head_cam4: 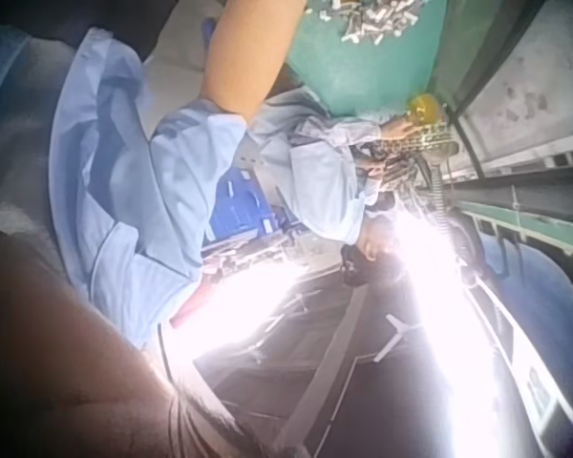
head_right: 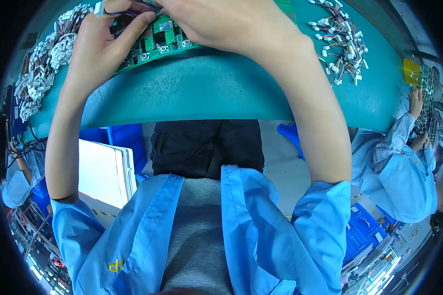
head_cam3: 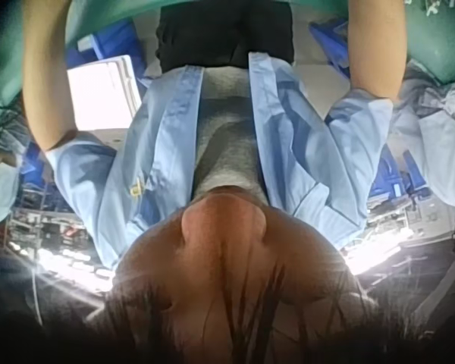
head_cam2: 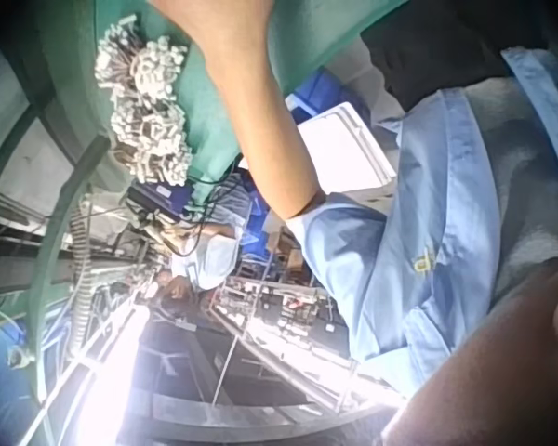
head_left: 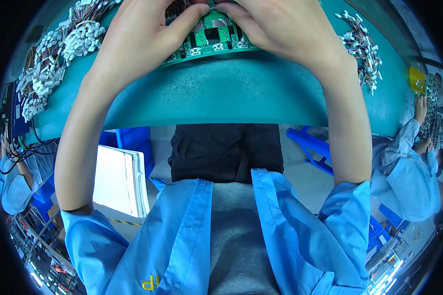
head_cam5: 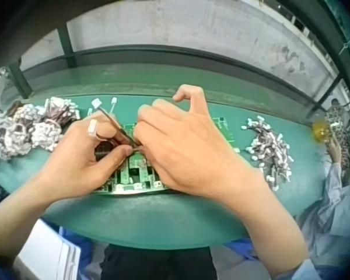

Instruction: Connecting wire harnesses to printed circuit boards at a manual assembly station.

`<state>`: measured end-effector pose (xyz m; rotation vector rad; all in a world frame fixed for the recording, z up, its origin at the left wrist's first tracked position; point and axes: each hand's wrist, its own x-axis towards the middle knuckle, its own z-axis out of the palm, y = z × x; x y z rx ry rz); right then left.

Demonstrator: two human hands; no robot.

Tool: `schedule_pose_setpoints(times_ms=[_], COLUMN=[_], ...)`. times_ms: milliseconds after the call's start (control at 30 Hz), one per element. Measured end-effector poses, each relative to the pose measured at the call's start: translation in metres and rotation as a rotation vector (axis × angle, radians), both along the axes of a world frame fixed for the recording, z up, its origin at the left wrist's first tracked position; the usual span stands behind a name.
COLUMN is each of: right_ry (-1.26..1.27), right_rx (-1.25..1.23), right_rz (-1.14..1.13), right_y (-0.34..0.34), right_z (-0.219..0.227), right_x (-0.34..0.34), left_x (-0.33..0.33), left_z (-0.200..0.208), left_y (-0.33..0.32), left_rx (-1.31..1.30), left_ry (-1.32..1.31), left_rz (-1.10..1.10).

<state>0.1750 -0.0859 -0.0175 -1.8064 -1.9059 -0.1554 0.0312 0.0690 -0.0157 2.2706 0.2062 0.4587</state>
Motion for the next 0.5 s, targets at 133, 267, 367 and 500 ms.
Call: schedule_pose_setpoints(times_ms=[133, 267, 367, 500], right_ry=[0.06, 0.302, 0.284, 0.274], right_rx=[-0.023, -0.288, -0.336, -0.225], right_rz=[-0.004, -0.094, -0.126, -0.073], right_y=[-0.002, -0.006, -0.008, -0.007], right_z=[0.005, 0.023, 0.031, 0.023], right_x=[0.0, -0.006, -0.01, -0.006], left_x=[0.001, 0.002, 0.001, 0.002], left_z=[-0.001, -0.001, 0.001, 0.003], left_y=[-0.001, -0.003, -0.004, -0.005], left_rx=[0.018, 0.033, 0.063, 0.075], left_ry=[-0.009, -0.128, -0.124, -0.103], left_rz=[-0.022, -0.084, -0.077, -0.077])
